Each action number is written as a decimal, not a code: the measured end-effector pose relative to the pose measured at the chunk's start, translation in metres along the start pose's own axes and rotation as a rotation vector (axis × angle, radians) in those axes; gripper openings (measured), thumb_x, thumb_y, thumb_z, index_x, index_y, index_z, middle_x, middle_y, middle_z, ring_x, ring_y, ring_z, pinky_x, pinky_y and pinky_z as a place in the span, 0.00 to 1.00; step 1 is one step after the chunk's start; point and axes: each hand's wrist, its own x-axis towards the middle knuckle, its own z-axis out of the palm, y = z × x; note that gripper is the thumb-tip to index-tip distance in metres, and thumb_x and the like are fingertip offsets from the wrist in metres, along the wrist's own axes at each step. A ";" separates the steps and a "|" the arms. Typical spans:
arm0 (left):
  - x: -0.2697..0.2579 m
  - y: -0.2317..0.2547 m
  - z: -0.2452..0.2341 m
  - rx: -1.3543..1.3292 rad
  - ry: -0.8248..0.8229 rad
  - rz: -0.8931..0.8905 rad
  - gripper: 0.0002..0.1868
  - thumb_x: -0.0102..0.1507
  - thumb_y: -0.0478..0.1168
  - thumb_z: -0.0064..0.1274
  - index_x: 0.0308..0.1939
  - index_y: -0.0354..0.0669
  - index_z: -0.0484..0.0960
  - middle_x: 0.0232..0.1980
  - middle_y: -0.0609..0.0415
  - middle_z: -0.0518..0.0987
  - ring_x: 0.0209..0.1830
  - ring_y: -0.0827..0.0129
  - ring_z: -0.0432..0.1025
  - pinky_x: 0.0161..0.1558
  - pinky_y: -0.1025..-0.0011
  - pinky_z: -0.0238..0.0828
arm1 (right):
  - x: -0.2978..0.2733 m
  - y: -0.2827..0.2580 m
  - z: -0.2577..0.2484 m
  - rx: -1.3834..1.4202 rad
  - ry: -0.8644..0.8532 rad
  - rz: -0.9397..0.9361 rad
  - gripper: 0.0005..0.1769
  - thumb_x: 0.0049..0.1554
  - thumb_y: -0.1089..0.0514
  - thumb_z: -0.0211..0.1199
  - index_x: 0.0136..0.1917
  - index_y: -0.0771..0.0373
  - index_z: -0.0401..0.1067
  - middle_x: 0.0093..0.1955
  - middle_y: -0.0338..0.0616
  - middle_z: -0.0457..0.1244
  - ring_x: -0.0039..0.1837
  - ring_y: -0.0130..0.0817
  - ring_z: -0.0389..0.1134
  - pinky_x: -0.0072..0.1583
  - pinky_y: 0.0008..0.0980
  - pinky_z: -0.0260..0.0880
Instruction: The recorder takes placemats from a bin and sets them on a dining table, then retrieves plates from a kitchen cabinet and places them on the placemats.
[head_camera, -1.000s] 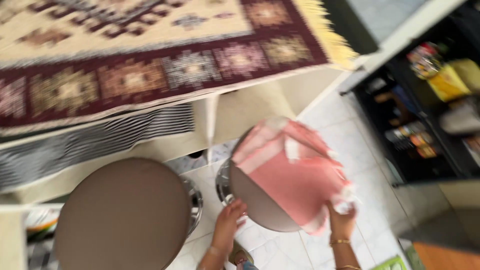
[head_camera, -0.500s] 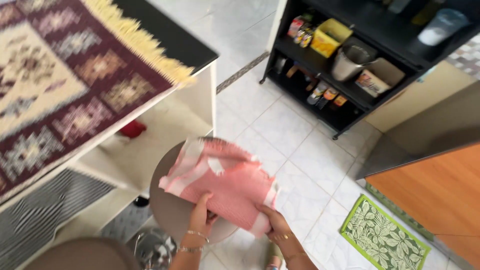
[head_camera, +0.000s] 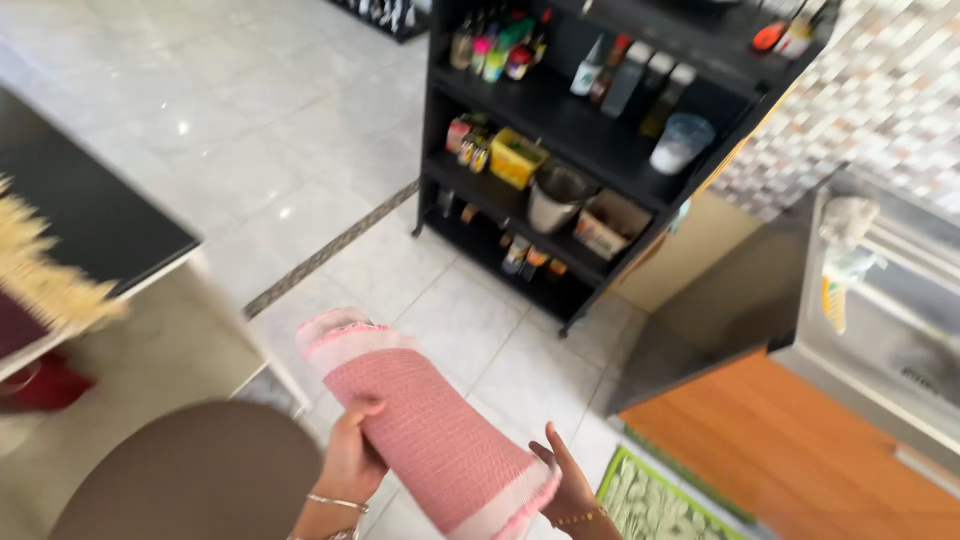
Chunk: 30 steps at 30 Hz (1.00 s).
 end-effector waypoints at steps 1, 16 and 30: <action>0.000 0.009 0.027 -0.001 -0.009 0.006 0.27 0.56 0.39 0.51 0.60 0.34 0.73 0.56 0.45 0.80 0.57 0.55 0.74 0.59 0.55 0.70 | 0.004 -0.021 -0.005 -0.004 -0.005 -0.009 0.54 0.58 0.25 0.48 0.78 0.71 0.53 0.79 0.63 0.55 0.76 0.56 0.57 0.71 0.58 0.54; 0.238 0.204 0.204 0.174 -0.282 -0.106 0.34 0.59 0.51 0.53 0.61 0.27 0.74 0.52 0.38 0.82 0.47 0.53 0.77 0.47 0.58 0.78 | 0.227 -0.289 0.200 -0.375 -0.362 -0.386 0.37 0.57 0.45 0.60 0.75 0.62 0.60 0.70 0.53 0.63 0.70 0.48 0.65 0.67 0.51 0.69; 0.520 0.456 0.243 0.305 0.009 0.081 0.38 0.57 0.37 0.62 0.70 0.37 0.64 0.62 0.39 0.79 0.58 0.55 0.78 0.56 0.59 0.78 | 0.562 -0.508 0.493 -0.544 -0.490 -0.424 0.30 0.58 0.52 0.62 0.65 0.79 0.69 0.60 0.53 0.69 0.61 0.40 0.71 0.63 0.34 0.73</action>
